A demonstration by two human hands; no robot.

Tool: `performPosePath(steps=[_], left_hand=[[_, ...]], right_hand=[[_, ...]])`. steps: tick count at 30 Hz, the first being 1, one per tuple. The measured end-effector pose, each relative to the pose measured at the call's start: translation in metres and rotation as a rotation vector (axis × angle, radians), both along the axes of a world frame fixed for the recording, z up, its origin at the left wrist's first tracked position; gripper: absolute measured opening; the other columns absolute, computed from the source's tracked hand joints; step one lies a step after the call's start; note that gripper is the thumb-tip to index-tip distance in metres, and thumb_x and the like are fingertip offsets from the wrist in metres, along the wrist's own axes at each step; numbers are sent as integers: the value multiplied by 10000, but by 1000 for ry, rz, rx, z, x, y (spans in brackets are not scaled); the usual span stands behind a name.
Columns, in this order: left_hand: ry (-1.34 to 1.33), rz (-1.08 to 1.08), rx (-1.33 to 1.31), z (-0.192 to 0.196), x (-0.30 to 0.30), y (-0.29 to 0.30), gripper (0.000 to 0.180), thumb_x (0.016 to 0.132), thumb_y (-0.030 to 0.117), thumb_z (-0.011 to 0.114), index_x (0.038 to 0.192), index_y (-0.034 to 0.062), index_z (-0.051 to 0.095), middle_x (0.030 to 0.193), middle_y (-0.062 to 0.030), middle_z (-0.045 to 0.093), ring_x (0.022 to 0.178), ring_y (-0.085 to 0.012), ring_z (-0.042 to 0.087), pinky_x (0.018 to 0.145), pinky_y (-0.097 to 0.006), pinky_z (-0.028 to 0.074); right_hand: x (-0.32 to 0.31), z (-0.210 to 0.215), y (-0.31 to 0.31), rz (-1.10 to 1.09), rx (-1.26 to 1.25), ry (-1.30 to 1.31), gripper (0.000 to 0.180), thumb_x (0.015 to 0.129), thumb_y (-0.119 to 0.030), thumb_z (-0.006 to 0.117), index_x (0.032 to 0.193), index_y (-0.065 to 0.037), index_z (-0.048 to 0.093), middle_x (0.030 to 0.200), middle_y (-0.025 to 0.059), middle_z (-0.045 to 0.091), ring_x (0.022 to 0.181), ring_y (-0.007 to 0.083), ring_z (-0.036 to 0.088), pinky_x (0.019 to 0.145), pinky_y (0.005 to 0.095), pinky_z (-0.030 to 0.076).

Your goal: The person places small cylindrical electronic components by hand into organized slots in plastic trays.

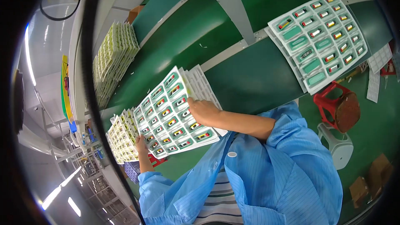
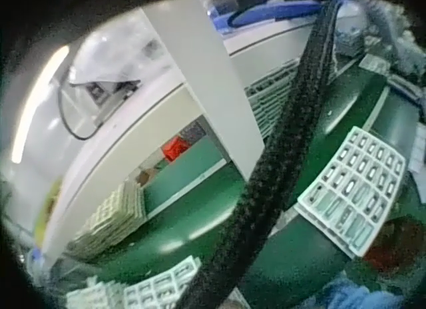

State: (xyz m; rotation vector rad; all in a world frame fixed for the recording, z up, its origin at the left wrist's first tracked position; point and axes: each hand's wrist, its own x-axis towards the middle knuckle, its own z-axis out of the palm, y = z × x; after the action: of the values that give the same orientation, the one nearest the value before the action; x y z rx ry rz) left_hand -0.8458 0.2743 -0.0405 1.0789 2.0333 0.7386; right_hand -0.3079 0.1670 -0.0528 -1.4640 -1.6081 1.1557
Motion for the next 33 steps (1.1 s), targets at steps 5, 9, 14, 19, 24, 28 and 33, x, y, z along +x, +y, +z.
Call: performPosePath(steps=[5,9,14,19,24,28,33], left_hand=[[-85,2,9,19,-1,9,218,923,272,646,946,63,589,875,-24,572,821,-153,538,728,-327,476],[-132,126,-121,14,22,18,350,911,360,652,1022,32,599,967,-72,596,896,-195,565,780,-357,492],[-69,79,-236,12,-4,17,586,890,433,658,1297,35,521,1180,-111,577,1059,-233,560,864,-405,500],[-139,-109,-237,10,1,10,469,992,431,477,1323,99,467,1154,-85,534,1083,-226,532,919,-401,484],[-62,-213,-197,21,20,11,519,986,445,484,1343,70,459,1188,-63,532,1117,-200,490,955,-371,434],[91,-300,-165,29,20,12,521,990,433,478,1336,45,477,1215,-68,544,1114,-182,479,973,-341,398],[201,-315,-44,39,19,7,440,1005,329,480,1240,-36,552,1103,-71,615,997,-137,527,911,-279,413]], right_hand=[[2,20,6,2,-67,176,284,901,-151,536,1043,72,431,738,269,631,679,427,640,623,515,506],[-5,-22,11,-172,-88,359,455,838,-275,662,1010,79,434,796,288,632,745,434,645,657,494,506],[-1,-17,10,-213,-226,367,469,850,-363,672,929,56,476,763,238,639,718,374,660,643,436,513],[-5,-33,9,-176,-226,305,433,909,-308,635,986,80,459,799,251,668,718,311,701,616,358,540],[-9,-32,7,-135,-246,357,535,907,-364,610,1116,94,428,809,263,654,740,371,671,654,425,513],[-7,-27,10,-7,-232,406,527,959,-297,504,1292,64,314,1070,336,607,1003,439,622,878,445,479],[-7,-18,9,-1,-300,430,530,986,-254,430,1409,-8,225,1121,322,602,1073,457,589,946,467,438]])
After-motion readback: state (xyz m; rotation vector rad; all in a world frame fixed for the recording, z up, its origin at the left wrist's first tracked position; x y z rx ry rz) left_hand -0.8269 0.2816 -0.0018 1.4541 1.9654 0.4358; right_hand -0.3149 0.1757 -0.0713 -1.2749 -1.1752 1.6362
